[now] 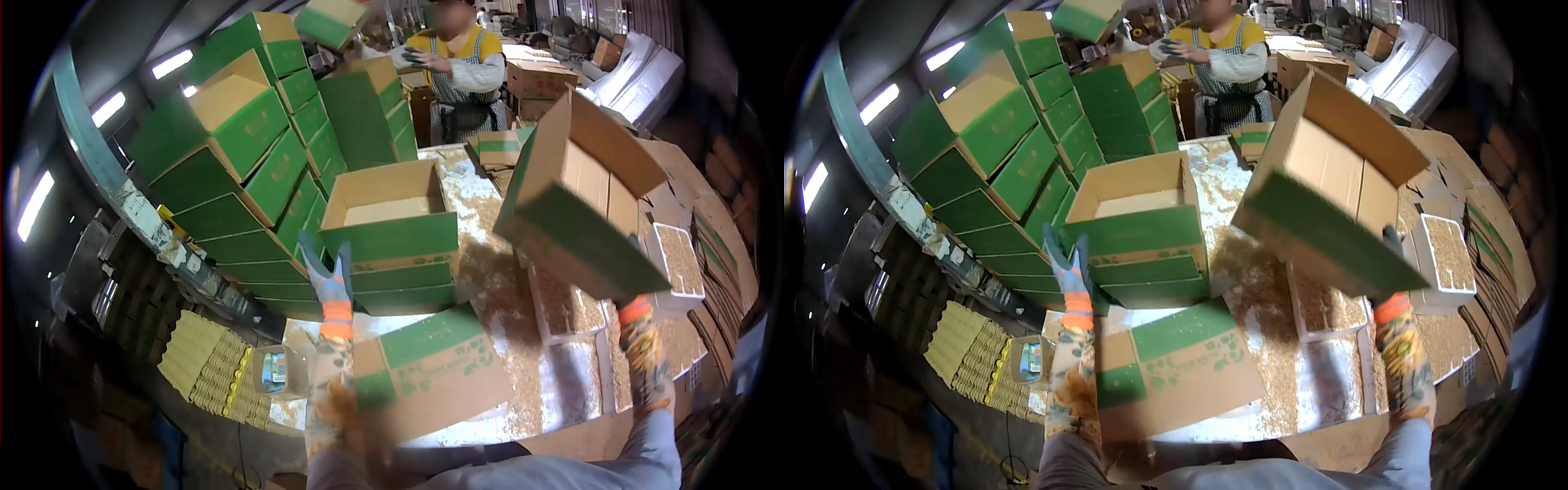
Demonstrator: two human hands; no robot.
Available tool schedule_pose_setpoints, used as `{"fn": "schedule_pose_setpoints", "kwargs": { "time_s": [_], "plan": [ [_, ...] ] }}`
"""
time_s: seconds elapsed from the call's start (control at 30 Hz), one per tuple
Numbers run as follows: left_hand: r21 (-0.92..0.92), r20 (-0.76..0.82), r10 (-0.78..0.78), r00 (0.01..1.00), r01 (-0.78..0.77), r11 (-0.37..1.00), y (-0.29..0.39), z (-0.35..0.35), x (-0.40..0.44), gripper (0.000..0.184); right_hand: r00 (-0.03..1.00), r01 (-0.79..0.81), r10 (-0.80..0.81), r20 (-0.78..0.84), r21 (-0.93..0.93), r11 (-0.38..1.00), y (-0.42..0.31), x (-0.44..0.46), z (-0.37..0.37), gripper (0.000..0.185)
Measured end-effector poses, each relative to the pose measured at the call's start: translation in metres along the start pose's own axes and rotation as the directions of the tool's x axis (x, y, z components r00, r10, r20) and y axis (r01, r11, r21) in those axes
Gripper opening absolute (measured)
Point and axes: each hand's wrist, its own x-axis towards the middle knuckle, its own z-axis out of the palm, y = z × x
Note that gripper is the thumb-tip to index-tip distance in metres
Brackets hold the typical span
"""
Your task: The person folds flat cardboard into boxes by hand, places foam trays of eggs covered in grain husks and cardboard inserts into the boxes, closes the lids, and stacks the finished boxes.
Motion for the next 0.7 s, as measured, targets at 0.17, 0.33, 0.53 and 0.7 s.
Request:
{"fn": "schedule_pose_setpoints", "kwargs": {
  "time_s": [0.17, 0.33, 0.53, 0.7],
  "plan": [
    [0.217, 0.092, -0.173, 0.981, 0.15, 0.965, -0.119, -0.081, 0.035, 0.059, 0.903, 0.415, -0.415, 0.113, -0.485, 0.77, 0.008, 0.071, 0.119, 0.054],
    [0.514, -0.104, -0.237, 0.966, 0.256, 0.819, -0.084, -0.07, 0.005, 0.053, 0.845, 0.532, -0.301, 0.443, -0.759, 0.376, 0.036, 0.045, 0.279, 0.053],
    [0.847, 0.245, -0.091, 0.965, -0.167, 0.505, 0.031, -0.08, -0.063, 0.075, 0.905, 0.383, -0.203, 0.374, -0.924, 0.002, 0.052, 0.029, 0.335, 0.051],
    [0.776, 0.517, -0.691, 0.505, -0.617, 0.13, 0.097, -0.111, -0.212, 0.084, 0.858, 0.482, -0.461, 0.227, -0.666, 0.57, 0.086, -0.002, 0.253, 0.05]
  ]
}}
